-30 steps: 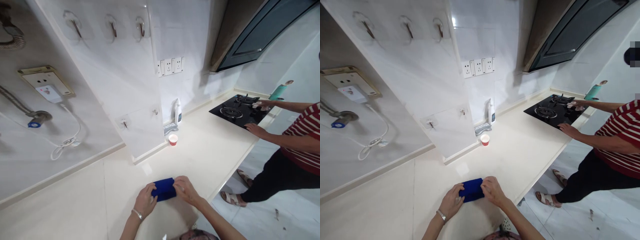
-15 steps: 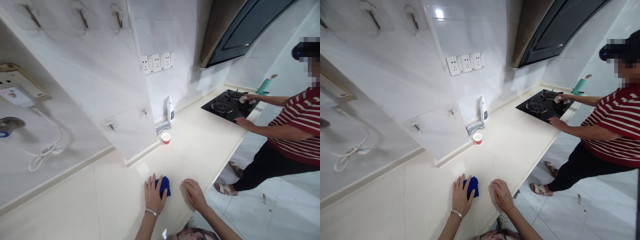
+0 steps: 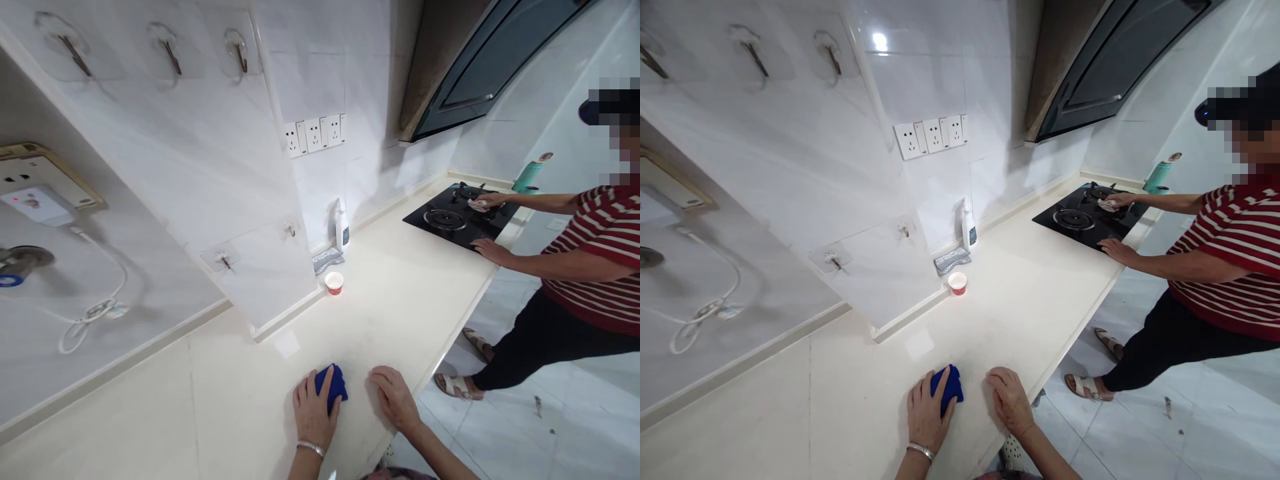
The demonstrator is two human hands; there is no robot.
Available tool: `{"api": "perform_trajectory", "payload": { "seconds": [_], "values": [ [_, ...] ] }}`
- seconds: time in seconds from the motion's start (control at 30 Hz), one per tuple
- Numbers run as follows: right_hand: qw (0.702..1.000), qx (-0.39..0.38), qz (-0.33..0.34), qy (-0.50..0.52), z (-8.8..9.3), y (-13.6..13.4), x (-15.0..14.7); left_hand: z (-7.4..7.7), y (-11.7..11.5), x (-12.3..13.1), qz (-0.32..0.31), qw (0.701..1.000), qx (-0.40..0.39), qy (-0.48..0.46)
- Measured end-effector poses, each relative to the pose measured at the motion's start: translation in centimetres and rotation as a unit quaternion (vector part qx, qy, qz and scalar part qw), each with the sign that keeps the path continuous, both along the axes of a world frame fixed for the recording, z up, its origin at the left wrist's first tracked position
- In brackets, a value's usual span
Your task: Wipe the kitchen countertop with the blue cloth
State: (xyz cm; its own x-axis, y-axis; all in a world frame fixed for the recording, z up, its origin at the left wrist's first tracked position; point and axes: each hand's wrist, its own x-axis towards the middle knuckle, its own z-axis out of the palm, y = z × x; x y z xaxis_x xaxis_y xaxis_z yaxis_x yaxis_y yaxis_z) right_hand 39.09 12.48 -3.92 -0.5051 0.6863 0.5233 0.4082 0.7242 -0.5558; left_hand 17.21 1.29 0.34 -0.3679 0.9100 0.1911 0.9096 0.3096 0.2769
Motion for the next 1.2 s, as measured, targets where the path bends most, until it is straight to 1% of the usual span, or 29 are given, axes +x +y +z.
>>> {"api": "perform_trajectory", "payload": {
  "seconds": [0.17,0.27,0.33,0.37,0.4,0.43,0.47,0.5,0.53,0.57,0.6,0.63,0.67,0.7,0.73,0.83,0.9,0.97,1.03,1.1,1.13,1.2],
  "values": [
    [1.0,-0.008,0.001,0.004,-0.2,-0.1,0.2,0.9,-0.4,-0.4,-0.022,0.999,-0.026,-0.014],
    [0.999,-0.037,0.001,0.022,-0.7,-0.3,-0.1,0.9,-0.6,-0.6,-0.031,0.999,-0.023,-0.01],
    [0.995,-0.082,0.004,0.054,-0.9,-0.1,-0.4,0.4,-0.4,-0.8,-0.033,0.999,-0.022,0.009],
    [0.99,-0.12,0.004,0.079,-0.8,0.2,-0.5,0.2,-0.3,-1.0,-0.033,0.999,-0.02,0.022],
    [0.978,-0.174,-0.001,0.114,-0.6,0.9,-0.5,-0.1,-0.1,-1.2,-0.033,0.999,-0.019,0.037],
    [0.956,-0.242,-0.014,0.163,-0.3,1.7,-0.4,-0.3,0.1,-1.4,-0.033,0.998,-0.017,0.053],
    [0.919,-0.319,-0.029,0.228,0.2,2.8,-0.1,-0.5,0.3,-1.6,-0.034,0.997,-0.016,0.069],
    [0.864,-0.398,-0.043,0.304,0.7,4.0,0.3,-0.7,0.5,-1.8,-0.032,0.996,-0.014,0.084],
    [0.794,-0.469,-0.051,0.385,1.3,5.3,0.7,-0.9,0.6,-2.0,-0.03,0.995,-0.012,0.097],
    [0.715,-0.524,-0.054,0.459,1.7,6.5,1.3,-1.0,0.7,-2.2,-0.031,0.994,-0.009,0.109],
    [0.643,-0.56,-0.052,0.52,2.1,7.7,1.8,-1.2,0.8,-2.4,-0.033,0.992,-0.005,0.12],
    [0.585,-0.581,-0.048,0.564,2.3,8.5,2.3,-1.5,0.9,-2.6,-0.033,0.991,0.001,0.129],
    [0.545,-0.591,-0.046,0.592,2.4,9.2,2.6,-1.7,1.0,-2.7,-0.033,0.99,0.007,0.138],
    [0.525,-0.593,-0.048,0.609,2.3,9.6,2.9,-1.8,1.1,-2.8,-0.031,0.988,0.013,0.148],
    [0.523,-0.587,-0.052,0.616,2.1,9.7,2.9,-2.0,1.2,-2.8,-0.029,0.987,0.018,0.156],
    [0.557,-0.556,-0.073,0.612,1.3,9.0,2.8,-1.7,0.9,-2.5,-0.035,0.986,0.014,0.161],
    [0.571,-0.55,-0.087,0.603,0.8,8.2,2.8,-1.3,-0.1,-2.4,-0.041,0.988,-0.005,0.147],
    [0.582,-0.553,-0.102,0.587,0.3,7.7,2.9,-0.9,-1.7,-2.9,-0.026,0.99,-0.03,0.133],
    [0.632,-0.531,-0.119,0.551,-0.4,7.5,3.0,-0.6,-3.9,-4.1,0.013,0.99,-0.05,0.129],
    [0.695,-0.499,-0.121,0.503,-1.2,7.1,2.9,-0.1,-6.3,-6.1,0.06,0.988,-0.066,0.125],
    [0.732,-0.479,-0.122,0.469,-1.6,6.7,2.9,0.3,-7.5,-7.4,0.093,0.986,-0.075,0.114],
    [0.822,-0.416,-0.133,0.366,-2.4,5.4,2.6,1.2,-9.4,-10.5,0.169,0.977,-0.095,0.083]
  ]
}}
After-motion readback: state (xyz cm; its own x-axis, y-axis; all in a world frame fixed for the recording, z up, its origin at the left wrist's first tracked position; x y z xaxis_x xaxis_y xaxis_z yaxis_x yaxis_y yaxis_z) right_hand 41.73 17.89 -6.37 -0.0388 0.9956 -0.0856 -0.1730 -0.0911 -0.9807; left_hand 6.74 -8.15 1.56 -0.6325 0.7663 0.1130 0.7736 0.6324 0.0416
